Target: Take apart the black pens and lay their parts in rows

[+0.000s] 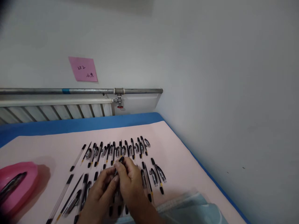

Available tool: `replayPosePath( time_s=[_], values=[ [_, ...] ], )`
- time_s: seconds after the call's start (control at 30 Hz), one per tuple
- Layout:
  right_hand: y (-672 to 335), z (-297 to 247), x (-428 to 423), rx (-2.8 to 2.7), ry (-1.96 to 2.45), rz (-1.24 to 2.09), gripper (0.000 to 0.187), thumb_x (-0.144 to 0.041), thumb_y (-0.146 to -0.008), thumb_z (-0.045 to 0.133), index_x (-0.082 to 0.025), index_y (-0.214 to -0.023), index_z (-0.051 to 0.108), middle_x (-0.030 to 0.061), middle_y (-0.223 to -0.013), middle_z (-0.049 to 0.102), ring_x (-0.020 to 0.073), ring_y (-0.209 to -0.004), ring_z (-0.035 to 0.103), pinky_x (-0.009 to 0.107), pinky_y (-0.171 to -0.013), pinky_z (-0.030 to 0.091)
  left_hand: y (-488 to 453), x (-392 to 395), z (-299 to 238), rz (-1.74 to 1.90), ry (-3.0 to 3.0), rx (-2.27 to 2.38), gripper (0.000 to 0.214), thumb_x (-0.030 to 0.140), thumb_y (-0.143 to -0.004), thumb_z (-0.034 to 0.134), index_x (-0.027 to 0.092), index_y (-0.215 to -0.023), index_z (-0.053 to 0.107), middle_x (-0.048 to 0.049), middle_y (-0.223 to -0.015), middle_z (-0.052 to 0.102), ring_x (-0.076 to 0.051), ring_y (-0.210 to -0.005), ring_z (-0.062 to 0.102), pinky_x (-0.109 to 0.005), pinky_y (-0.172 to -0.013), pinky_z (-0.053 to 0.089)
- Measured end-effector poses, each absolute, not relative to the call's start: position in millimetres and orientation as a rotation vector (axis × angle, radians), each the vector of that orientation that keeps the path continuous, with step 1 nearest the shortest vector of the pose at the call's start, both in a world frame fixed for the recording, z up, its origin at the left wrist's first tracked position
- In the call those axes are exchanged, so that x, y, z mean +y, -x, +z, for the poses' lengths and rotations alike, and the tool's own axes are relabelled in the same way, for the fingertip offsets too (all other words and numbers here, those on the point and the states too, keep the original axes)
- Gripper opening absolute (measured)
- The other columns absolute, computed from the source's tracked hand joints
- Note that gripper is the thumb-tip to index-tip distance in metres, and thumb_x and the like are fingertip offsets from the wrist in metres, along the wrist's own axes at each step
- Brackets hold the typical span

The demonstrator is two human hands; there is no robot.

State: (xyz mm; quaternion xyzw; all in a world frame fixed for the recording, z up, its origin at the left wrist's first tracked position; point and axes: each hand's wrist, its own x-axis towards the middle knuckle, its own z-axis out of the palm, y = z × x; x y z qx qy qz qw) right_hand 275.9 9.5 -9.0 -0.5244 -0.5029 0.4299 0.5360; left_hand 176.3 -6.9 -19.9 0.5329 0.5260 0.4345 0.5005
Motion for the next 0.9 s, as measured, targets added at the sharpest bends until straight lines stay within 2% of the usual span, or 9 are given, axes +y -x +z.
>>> replayPosePath(
  time_s=[0.13, 0.23, 0.33, 0.5, 0.77, 0.83, 0.9],
  values=[
    [-276, -9, 9, -1.169, 1.26, 1.031, 0.025, -0.037, -0.087, 0.043, -0.018, -0.076, 0.055, -0.0008, -0.072, 0.057, 0.0144, -0.073, 0.054, 0.024, -0.068, 0.041, -174, -3, -26, 0.966, -1.292, 1.229, 0.037, 0.044, -0.08, 0.049, 0.019, -0.105, 0.058, -0.0098, -0.112, 0.065, -0.022, -0.103, 0.06, -0.034, -0.089, 0.045],
    [-274, -12, 7, -1.188, 1.334, 0.977, 0.025, -0.037, -0.087, 0.042, -0.019, -0.073, 0.052, -0.0013, -0.07, 0.055, 0.0141, -0.07, 0.053, 0.024, -0.066, 0.04, -173, 0, -32, 0.942, -1.309, 1.213, 0.038, 0.042, -0.08, 0.05, 0.02, -0.109, 0.06, -0.0089, -0.125, 0.059, -0.022, -0.12, 0.05, -0.035, -0.1, 0.039],
    [-272, -17, 6, -1.224, 1.416, 0.91, 0.026, -0.038, -0.088, 0.04, -0.02, -0.071, 0.048, -0.001, -0.071, 0.054, 0.0146, -0.071, 0.051, 0.025, -0.067, 0.038, -174, 0, -36, 0.954, -1.279, 1.262, 0.044, 0.04, -0.08, 0.05, 0.02, -0.118, 0.057, -0.008, -0.133, 0.053, -0.022, -0.125, 0.044, -0.036, -0.104, 0.035],
    [-270, -23, 8, -1.284, 1.447, 0.829, 0.027, -0.038, -0.089, 0.036, -0.021, -0.071, 0.047, -0.002, -0.067, 0.05, 0.0143, -0.066, 0.048, 0.026, -0.063, 0.036, -178, -5, -39, 0.966, -1.259, 1.31, 0.049, 0.037, -0.079, 0.05, 0.017, -0.123, 0.054, -0.0093, -0.134, 0.051, -0.023, -0.125, 0.044, -0.038, -0.106, 0.034],
    [-268, -24, 9, -1.27, 1.441, 0.75, 0.027, -0.038, -0.089, 0.036, -0.021, -0.07, 0.046, -0.0029, -0.063, 0.046, 0.0136, -0.063, 0.045, 0.026, -0.062, 0.035, -182, -7, -34, 0.944, -1.196, 1.31, 0.046, 0.039, -0.081, 0.046, 0.018, -0.121, 0.053, -0.0094, -0.135, 0.05, -0.021, -0.126, 0.043, -0.037, -0.108, 0.029],
    [-270, -22, 10, -1.217, 1.424, 0.807, 0.026, -0.037, -0.088, 0.038, -0.021, -0.07, 0.048, -0.0024, -0.065, 0.049, 0.0138, -0.065, 0.046, 0.026, -0.064, 0.037, -183, -8, -32, 0.951, -1.222, 1.282, 0.043, 0.04, -0.079, 0.048, 0.019, -0.115, 0.057, -0.0091, -0.132, 0.053, -0.022, -0.126, 0.043, -0.035, -0.106, 0.031],
    [-274, -19, 13, -1.108, 1.365, 0.88, 0.025, -0.037, -0.087, 0.039, -0.02, -0.072, 0.051, -0.0011, -0.068, 0.053, 0.0141, -0.068, 0.05, 0.027, -0.068, 0.04, -184, -9, -30, 0.964, -1.234, 1.263, 0.04, 0.042, -0.078, 0.05, 0.019, -0.109, 0.059, -0.0095, -0.119, 0.062, -0.022, -0.116, 0.053, -0.033, -0.098, 0.039]
  ],
)
